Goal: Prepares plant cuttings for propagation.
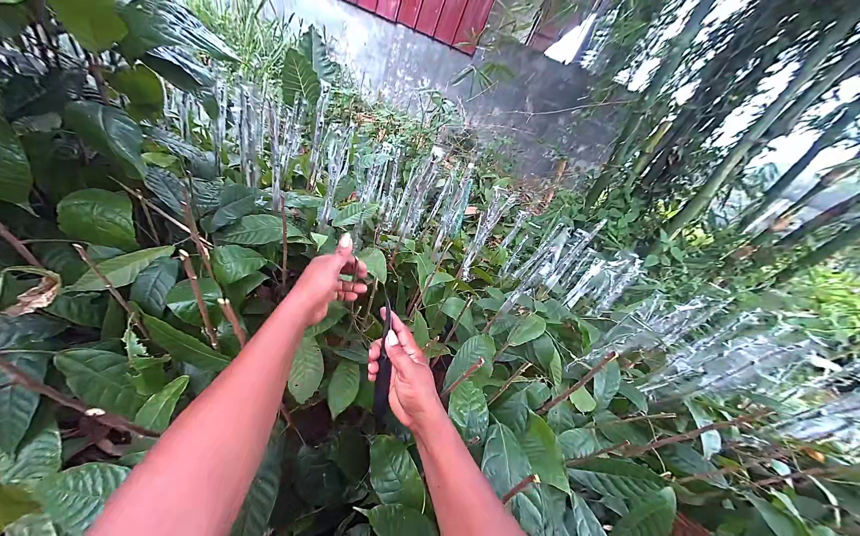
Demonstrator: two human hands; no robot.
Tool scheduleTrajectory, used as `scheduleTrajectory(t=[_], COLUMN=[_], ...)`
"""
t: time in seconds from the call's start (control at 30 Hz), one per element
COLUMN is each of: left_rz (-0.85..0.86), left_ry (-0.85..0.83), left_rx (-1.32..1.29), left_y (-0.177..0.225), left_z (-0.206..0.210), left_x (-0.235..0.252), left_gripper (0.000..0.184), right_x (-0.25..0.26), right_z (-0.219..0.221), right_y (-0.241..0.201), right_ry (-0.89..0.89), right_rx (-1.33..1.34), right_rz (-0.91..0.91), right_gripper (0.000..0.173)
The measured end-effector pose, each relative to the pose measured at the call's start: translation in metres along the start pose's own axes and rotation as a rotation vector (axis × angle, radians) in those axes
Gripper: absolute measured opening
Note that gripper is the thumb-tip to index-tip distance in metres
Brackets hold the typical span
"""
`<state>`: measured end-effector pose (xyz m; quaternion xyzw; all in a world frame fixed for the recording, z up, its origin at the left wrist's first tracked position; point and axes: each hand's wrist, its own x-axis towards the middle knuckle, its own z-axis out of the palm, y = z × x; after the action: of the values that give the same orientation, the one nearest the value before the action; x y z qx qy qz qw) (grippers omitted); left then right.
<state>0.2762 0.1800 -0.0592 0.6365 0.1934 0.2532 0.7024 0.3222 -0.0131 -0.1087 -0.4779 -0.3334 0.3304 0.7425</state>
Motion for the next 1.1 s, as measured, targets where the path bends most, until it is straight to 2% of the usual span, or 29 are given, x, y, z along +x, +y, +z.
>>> scheduleTrajectory(t=[0.13,0.27,0.37,0.67,1.1], left_rz=[-0.005,-0.001,-0.018,-0.031,-0.047], left_ry=[-0.174,-0.248,-0.245,-0.241,-0.182], left_rx=[-0.02,-0.017,-0.015,-0.015,-0.027], left_y=[-0.01,-0.011,-0.01,-0.013,-0.014], left_z=[-0.007,-0.002,-0.001,-0.001,0.003], left_x=[-0.022,-0.024,-0.025,-0.026,-0.025], left_gripper=[0.058,0.043,0.039,0.041,0.03], right_x=[0.014,0.019,0.018,0.016,0.02], right_z=[0.009,0.01,0.01,0.007,0.001], right_y=[0.003,0.003,0.002,0.0,0.007], right_ry=[-0.012,-0.013,-0.023,-0.039,-0.029], right_rx=[-0.046,-0.099,-0.114,-0.129,-0.176], right_rz=[0.0,-0.011,-0.017,0.007,0.029], right_gripper=[0.048,0.048,0.049,0.05,0.052])
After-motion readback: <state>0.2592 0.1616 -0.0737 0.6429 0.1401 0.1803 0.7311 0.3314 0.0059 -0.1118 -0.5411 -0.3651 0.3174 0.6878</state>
